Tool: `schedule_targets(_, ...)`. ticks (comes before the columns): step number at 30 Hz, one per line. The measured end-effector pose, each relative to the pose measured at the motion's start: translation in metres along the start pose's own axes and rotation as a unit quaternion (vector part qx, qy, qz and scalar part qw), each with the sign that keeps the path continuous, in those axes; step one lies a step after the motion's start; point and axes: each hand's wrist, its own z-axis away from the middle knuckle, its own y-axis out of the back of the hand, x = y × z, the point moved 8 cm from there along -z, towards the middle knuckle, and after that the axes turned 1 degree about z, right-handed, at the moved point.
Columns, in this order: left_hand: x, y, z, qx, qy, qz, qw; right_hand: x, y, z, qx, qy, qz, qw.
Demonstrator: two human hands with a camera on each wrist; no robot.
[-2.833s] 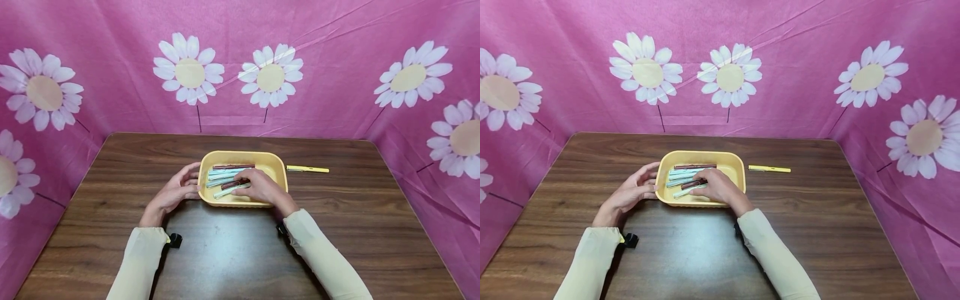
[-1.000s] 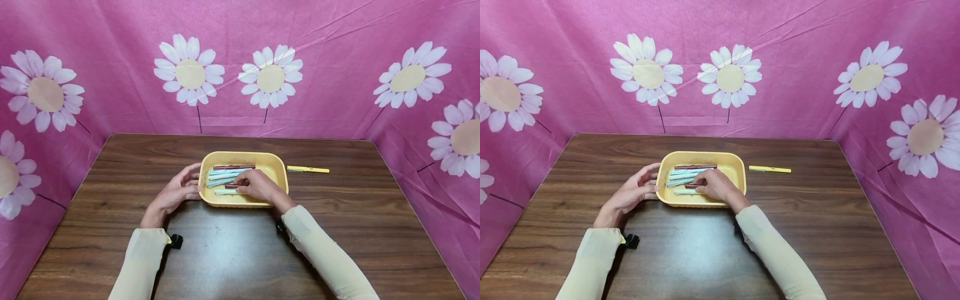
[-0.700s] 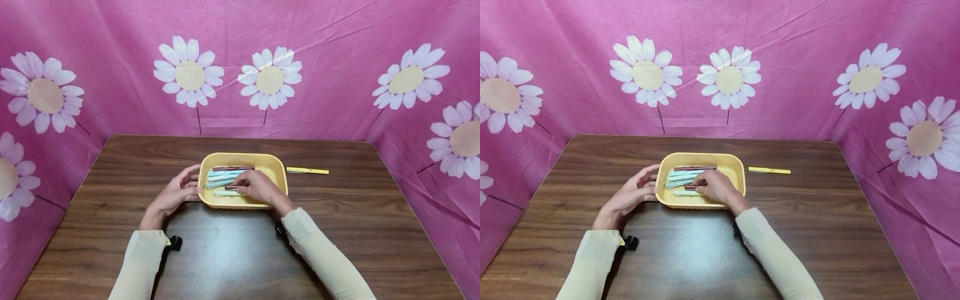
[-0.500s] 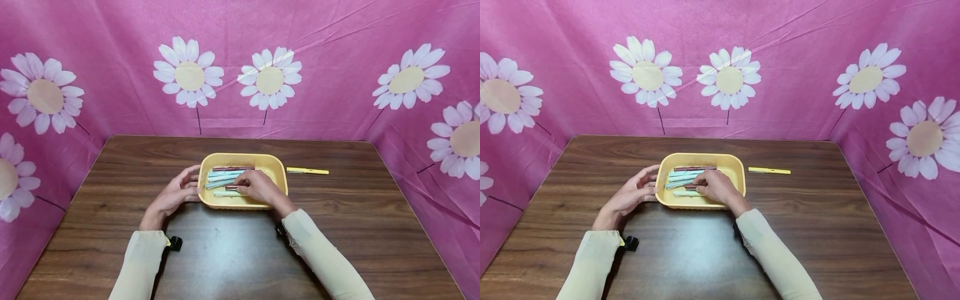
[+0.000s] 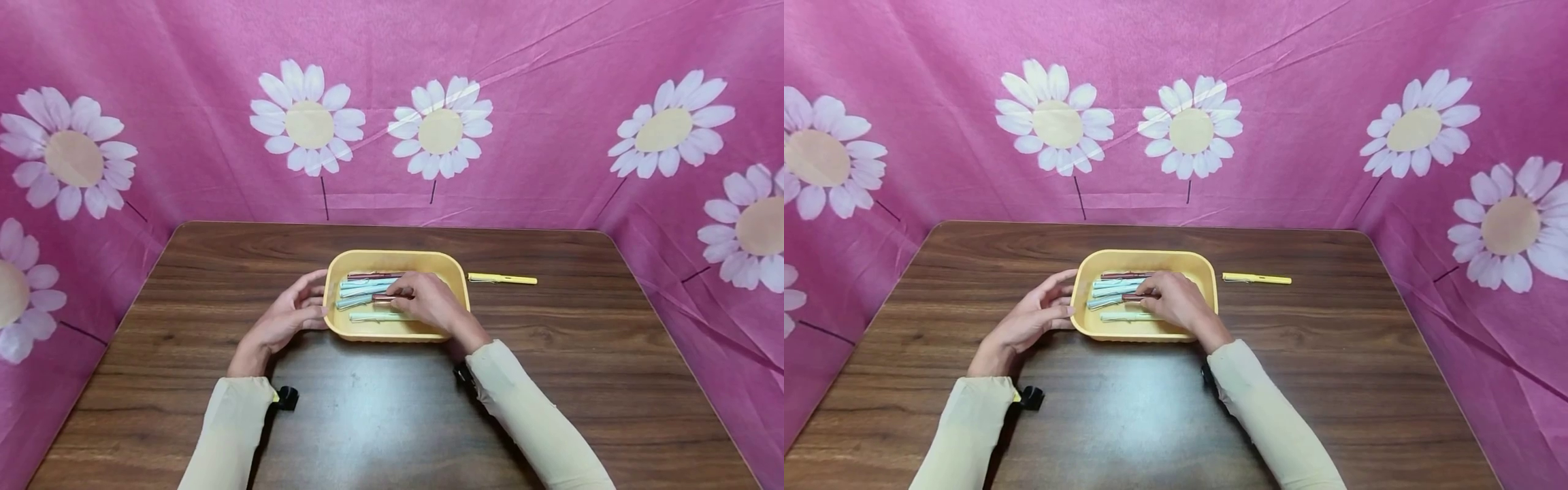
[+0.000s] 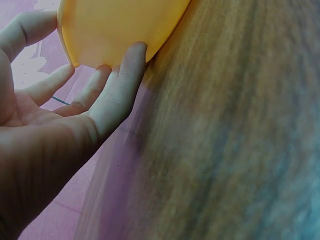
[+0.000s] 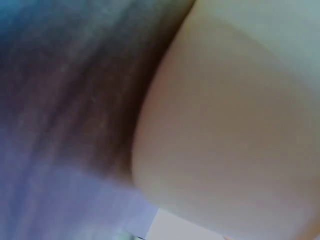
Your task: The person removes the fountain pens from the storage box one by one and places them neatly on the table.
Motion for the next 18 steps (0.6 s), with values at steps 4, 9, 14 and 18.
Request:
schedule_targets(4,0.000,0.000,0.000,0.001,0.003,0.003,1.0000,-0.001,0.004,0.000,0.006,-0.002,-0.001,1.000)
schedule_targets(9,0.001,0.001,0.000,0.003,0.004,0.005,1.0000,-0.004,0.008,0.000,0.002,-0.005,-0.007,1.000)
schedule_targets(14,0.001,0.001,0.001,0.006,0.006,0.006,0.9999,-0.005,0.020,0.001,0.019,0.003,-0.020,1.000)
schedule_targets(18,-0.001,0.000,0.001,0.005,0.007,0.010,0.9999,-0.005,0.033,0.004,0.049,0.029,-0.021,0.998)
